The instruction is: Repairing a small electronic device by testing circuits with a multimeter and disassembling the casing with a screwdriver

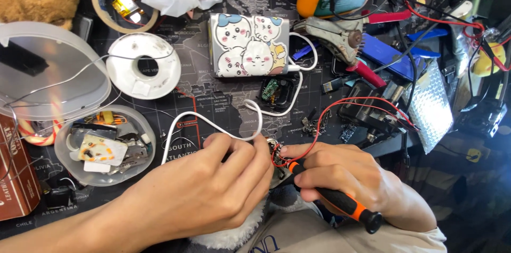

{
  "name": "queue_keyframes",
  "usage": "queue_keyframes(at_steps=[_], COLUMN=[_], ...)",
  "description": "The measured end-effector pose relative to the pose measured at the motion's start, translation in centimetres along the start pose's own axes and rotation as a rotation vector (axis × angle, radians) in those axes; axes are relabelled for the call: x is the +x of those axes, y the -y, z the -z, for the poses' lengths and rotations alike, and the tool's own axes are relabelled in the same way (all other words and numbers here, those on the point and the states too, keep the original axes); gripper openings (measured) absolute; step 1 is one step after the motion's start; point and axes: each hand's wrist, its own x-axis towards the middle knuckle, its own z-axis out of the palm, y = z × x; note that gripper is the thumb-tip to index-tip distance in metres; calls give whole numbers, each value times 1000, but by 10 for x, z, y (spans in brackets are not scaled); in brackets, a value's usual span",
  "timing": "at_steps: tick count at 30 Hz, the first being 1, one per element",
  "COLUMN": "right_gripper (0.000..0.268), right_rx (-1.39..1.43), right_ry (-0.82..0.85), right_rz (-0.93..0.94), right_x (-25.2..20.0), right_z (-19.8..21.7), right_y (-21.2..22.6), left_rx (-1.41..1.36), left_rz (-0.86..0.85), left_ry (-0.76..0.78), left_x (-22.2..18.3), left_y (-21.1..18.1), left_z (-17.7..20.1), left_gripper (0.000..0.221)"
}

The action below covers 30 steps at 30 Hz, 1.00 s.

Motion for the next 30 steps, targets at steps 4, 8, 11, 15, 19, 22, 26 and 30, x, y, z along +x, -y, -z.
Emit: queue_keyframes(at_steps=[4, 8, 11, 15, 19, 22, 26, 30], right_gripper=[14, 8, 12, 15, 17, 15, 16, 16], right_rx=[0, -39, 29, 36, -31, -20, -45, -51], right_ry=[16, 16, -16, -65, -87, -71, -80, -84], right_rz=[9, 21, 39, 26, 55, 54, 60, 77], right_x=[3, 1, 0, -6, -2, -3, -3, -2], right_z=[3, 0, 0, -6, -8, -8, -10, -12], right_y=[1, 3, 0, -1, 0, 1, 1, 0], left_rx=[-4, 10, 11, 18, 20, 22, 12, 9], left_rz=[2, -13, -15, -9, 0, 2, 5, 3], left_ry=[-11, 3, 11, -6, -17, -17, -24, -26], left_x=[1, 2, 2, 2, 1, 0, -1, -1], left_y=[1, 0, 0, -1, -1, -2, -3, -3], left_z=[0, 1, 2, 2, 2, 3, 1, 0], left_gripper=[32, 32, 31, 31, 30, 29, 29, 29])
